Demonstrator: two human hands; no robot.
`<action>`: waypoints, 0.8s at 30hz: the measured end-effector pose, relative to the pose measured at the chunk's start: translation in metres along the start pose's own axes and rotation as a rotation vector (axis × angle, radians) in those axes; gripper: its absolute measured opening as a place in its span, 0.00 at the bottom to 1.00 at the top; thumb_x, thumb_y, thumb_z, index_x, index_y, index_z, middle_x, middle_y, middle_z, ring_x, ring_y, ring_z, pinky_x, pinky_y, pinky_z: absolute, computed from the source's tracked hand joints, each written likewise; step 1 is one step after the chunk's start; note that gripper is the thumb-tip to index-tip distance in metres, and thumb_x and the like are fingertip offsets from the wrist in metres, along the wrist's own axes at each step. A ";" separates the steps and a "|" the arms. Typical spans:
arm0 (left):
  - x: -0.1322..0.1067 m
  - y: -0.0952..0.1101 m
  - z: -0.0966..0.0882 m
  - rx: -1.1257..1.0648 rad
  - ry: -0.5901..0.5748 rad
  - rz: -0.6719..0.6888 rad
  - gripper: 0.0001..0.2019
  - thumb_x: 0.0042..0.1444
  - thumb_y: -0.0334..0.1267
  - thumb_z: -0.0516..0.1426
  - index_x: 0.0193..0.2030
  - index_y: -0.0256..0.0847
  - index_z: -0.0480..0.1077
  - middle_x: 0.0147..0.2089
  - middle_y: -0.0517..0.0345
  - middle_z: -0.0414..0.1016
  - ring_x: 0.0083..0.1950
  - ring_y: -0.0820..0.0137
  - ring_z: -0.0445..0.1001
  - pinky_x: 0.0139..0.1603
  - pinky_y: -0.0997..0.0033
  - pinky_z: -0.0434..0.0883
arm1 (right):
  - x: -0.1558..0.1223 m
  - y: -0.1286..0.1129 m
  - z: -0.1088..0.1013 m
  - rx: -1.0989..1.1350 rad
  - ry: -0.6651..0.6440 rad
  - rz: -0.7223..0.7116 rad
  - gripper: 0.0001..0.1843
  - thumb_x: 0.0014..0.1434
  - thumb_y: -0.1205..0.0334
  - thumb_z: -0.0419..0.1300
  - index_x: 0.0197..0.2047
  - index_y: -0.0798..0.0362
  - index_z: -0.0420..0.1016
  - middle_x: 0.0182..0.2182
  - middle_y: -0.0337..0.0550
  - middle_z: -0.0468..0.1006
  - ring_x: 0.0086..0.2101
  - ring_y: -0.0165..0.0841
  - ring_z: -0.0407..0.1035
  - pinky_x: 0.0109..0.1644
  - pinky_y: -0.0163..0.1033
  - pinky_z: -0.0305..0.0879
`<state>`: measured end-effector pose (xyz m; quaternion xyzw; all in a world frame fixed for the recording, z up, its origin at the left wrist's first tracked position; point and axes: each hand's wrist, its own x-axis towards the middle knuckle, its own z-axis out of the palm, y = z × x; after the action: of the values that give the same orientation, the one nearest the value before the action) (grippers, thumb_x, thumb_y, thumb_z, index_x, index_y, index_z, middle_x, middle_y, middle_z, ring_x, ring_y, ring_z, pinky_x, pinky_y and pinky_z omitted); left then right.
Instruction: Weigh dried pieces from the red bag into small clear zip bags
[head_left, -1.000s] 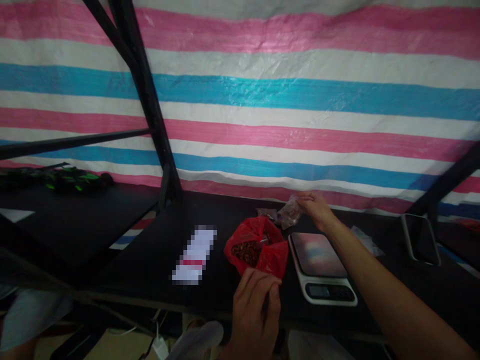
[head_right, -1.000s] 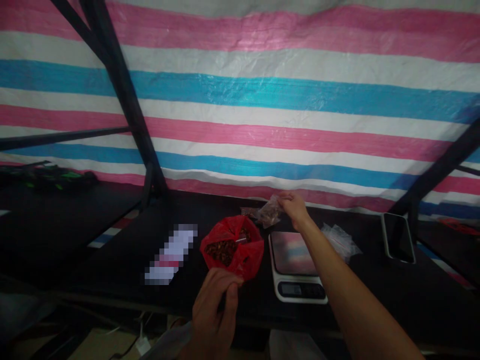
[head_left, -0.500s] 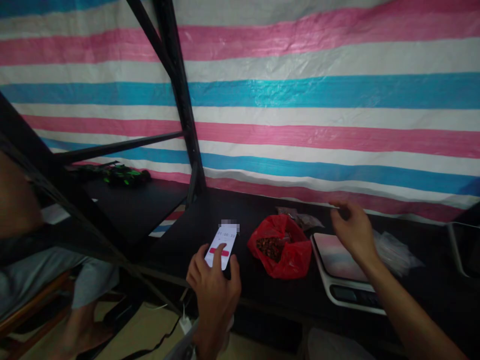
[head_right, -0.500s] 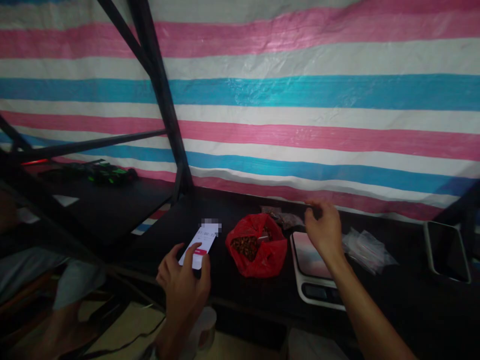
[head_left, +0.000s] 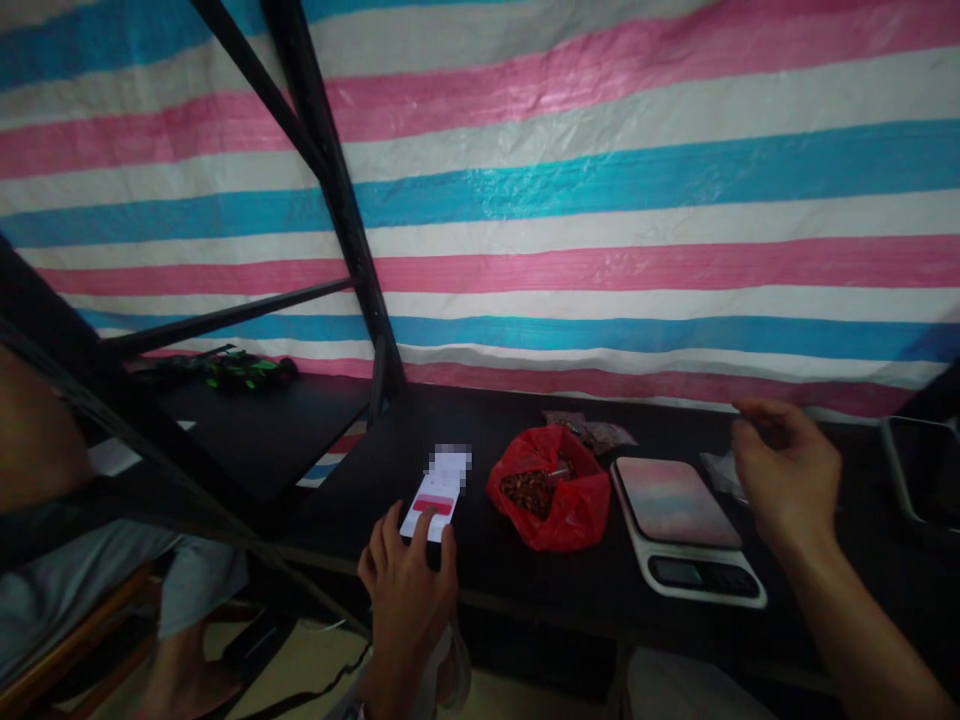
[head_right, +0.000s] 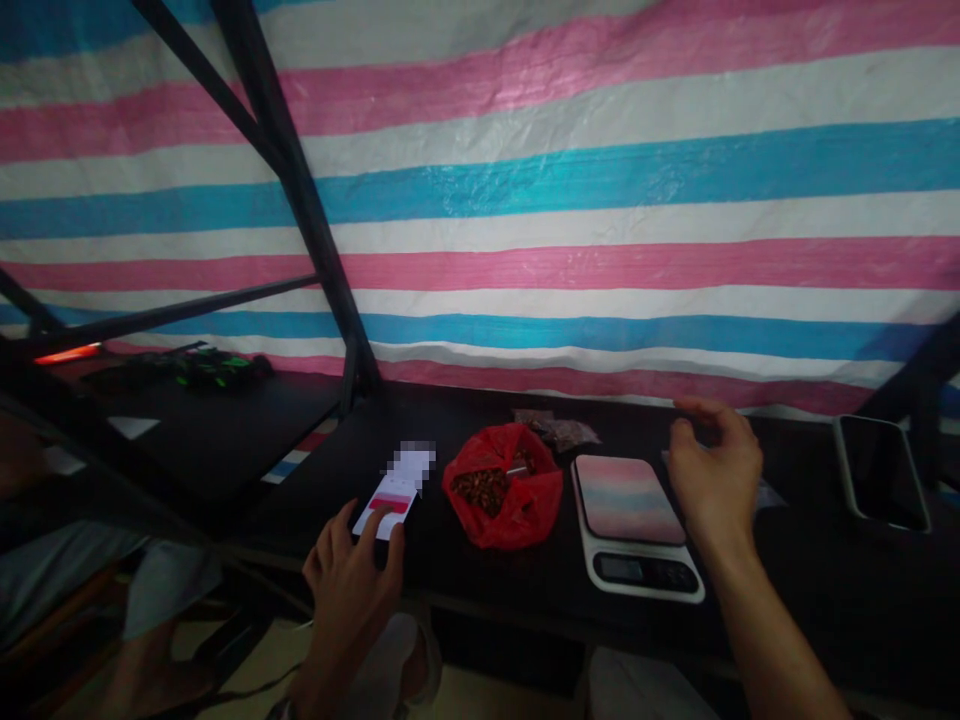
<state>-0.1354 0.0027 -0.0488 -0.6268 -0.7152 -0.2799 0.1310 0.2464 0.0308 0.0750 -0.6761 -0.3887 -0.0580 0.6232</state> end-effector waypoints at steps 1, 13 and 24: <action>0.000 0.000 0.001 0.005 -0.004 0.000 0.19 0.73 0.42 0.51 0.60 0.40 0.78 0.69 0.33 0.66 0.70 0.43 0.65 0.65 0.38 0.66 | 0.000 0.005 0.001 0.017 0.044 0.009 0.17 0.50 0.56 0.60 0.42 0.52 0.80 0.42 0.51 0.82 0.44 0.45 0.76 0.54 0.52 0.70; 0.006 -0.002 0.004 0.007 -0.003 -0.007 0.18 0.73 0.43 0.51 0.59 0.43 0.78 0.70 0.36 0.67 0.71 0.44 0.63 0.66 0.37 0.64 | -0.040 0.031 -0.024 -0.160 0.479 -0.029 0.07 0.46 0.66 0.57 0.31 0.45 0.72 0.33 0.49 0.73 0.47 0.58 0.74 0.52 0.62 0.69; 0.012 -0.004 0.003 -0.035 0.028 0.017 0.17 0.72 0.42 0.51 0.52 0.44 0.81 0.69 0.39 0.69 0.70 0.45 0.64 0.65 0.38 0.64 | -0.018 0.065 -0.026 -0.223 0.613 0.020 0.11 0.39 0.67 0.58 0.25 0.41 0.64 0.28 0.46 0.72 0.45 0.61 0.77 0.48 0.64 0.70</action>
<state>-0.1412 0.0142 -0.0457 -0.6311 -0.7031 -0.2998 0.1323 0.2834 0.0046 0.0190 -0.6951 -0.1673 -0.2950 0.6339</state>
